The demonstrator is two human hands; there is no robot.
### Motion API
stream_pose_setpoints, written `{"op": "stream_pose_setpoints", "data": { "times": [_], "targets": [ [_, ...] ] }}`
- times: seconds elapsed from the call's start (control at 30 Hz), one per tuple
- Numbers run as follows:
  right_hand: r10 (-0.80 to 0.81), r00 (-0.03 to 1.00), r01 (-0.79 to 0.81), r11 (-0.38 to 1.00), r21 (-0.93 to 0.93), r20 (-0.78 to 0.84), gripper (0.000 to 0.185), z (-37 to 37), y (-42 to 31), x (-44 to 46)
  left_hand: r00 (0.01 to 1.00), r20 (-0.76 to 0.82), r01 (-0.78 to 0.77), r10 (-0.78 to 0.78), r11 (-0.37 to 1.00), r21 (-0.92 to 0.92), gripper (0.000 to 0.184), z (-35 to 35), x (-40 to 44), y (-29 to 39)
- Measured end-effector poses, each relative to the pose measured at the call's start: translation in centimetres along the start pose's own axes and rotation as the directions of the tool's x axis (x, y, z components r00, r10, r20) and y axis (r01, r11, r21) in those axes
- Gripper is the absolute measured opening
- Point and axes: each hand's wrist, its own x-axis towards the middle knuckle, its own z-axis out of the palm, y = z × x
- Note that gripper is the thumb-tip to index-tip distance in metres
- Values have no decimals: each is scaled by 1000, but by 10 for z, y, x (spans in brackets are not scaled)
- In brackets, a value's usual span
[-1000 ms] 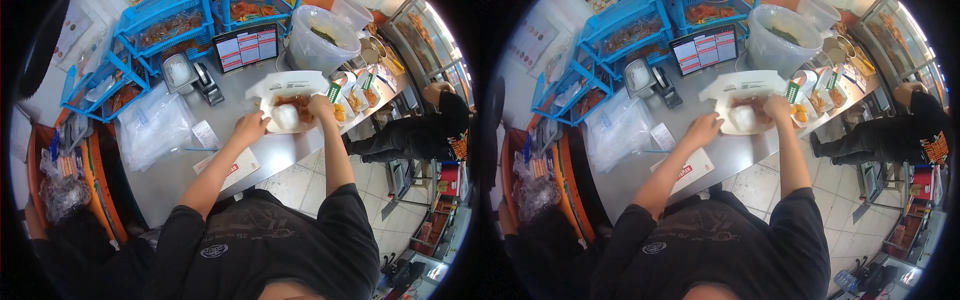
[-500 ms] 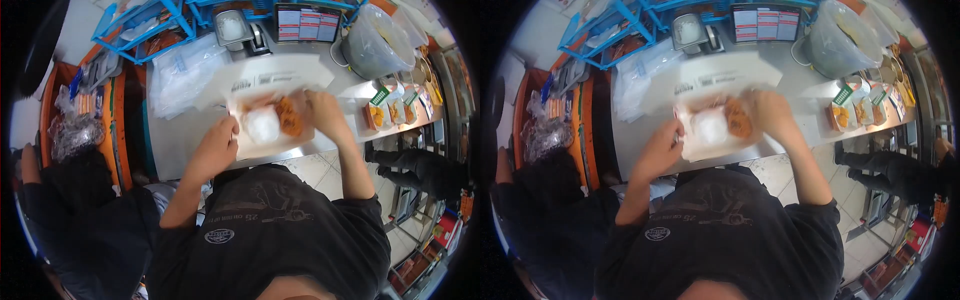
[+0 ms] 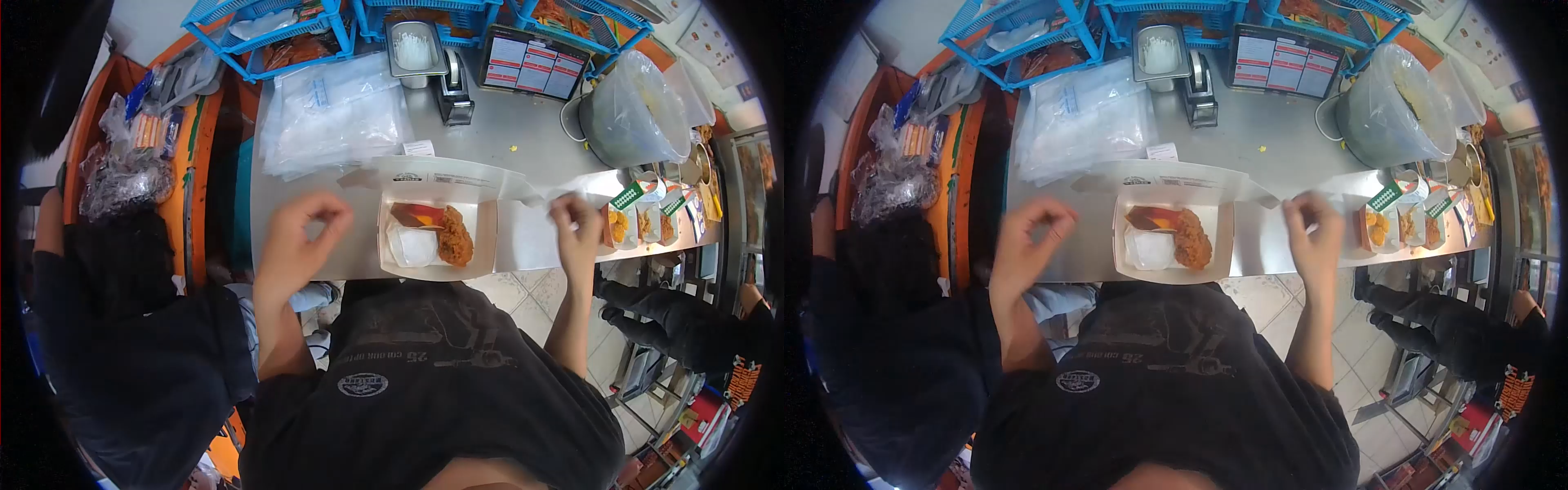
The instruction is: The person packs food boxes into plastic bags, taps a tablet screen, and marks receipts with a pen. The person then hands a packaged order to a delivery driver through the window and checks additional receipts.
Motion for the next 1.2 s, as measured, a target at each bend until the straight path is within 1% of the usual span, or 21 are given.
{"op": "stream_pose_setpoints", "data": {
  "times": [0.03,0.07,0.13,0.17,0.23,0.37,0.47,0.53,0.57,0.67,0.77,0.8,0.83,0.9,0.93,1.0,1.03,1.07,1.13,1.17,1.2],
  "targets": [
    [-246,939,258,966,18,-240,26,1,-22,0,987,-156,-41,39,999,-10,13,-5,9,7],
    [-480,791,476,872,-112,-380,16,12,-59,9,973,-190,-132,134,991,24,15,5,24,5],
    [-528,838,516,849,-117,-138,15,38,-62,30,907,-252,-319,336,942,109,18,38,60,-8],
    [-546,838,540,833,-116,-15,14,44,-61,36,917,-241,-316,318,948,46,17,47,65,-19],
    [-510,860,510,860,-11,-14,16,42,-63,42,933,-218,-309,287,948,-74,15,56,76,-38],
    [-492,871,486,864,130,15,20,41,-47,46,910,-226,-377,348,920,-102,11,57,74,-39],
    [-612,788,580,774,255,65,20,41,-33,54,887,-197,-450,417,877,-169,8,57,76,-54],
    [-611,787,559,766,319,88,19,36,-39,55,882,-173,-469,439,858,-211,7,51,78,-45],
    [-604,791,539,766,351,103,18,35,-43,52,915,-146,-400,375,888,-227,7,50,77,-42],
    [-469,879,433,862,263,90,19,43,-46,50,975,-69,-223,212,928,-298,8,46,71,-35],
    [-389,885,337,914,225,254,14,23,-63,31,990,-7,-129,140,892,-434,9,42,59,-27],
    [-394,809,354,919,175,436,19,12,-63,24,949,173,-187,264,911,-368,21,31,50,-31],
    [-372,704,374,918,129,604,25,4,-61,11,945,269,-134,185,971,-196,25,33,34,-35],
    [-296,804,385,920,-71,515,39,24,-33,-26,917,398,-73,-5,981,181,34,46,0,-45],
    [-185,877,297,934,-197,444,52,34,-44,-38,958,271,36,-96,975,218,37,58,-12,-44],
    [-178,961,234,930,-283,211,57,53,-45,-55,964,-1,259,-267,933,249,45,83,-26,-42],
    [-178,980,197,927,-319,87,59,61,-39,-58,941,-4,336,-339,930,152,45,89,-28,-50],
    [-282,958,269,851,-450,40,59,67,-23,-57,912,0,409,-409,911,52,46,94,-30,-59],
    [23,998,-18,996,-92,55,57,72,-13,-50,865,56,502,-499,860,-88,48,91,-32,-60],
    [172,980,-181,979,88,103,56,72,-9,-47,850,108,527,-516,841,-126,50,85,-29,-54],
    [152,985,-165,970,181,83,49,72,-7,-45,835,160,549,-527,820,-163,52,79,-24,-48]
  ]
}}
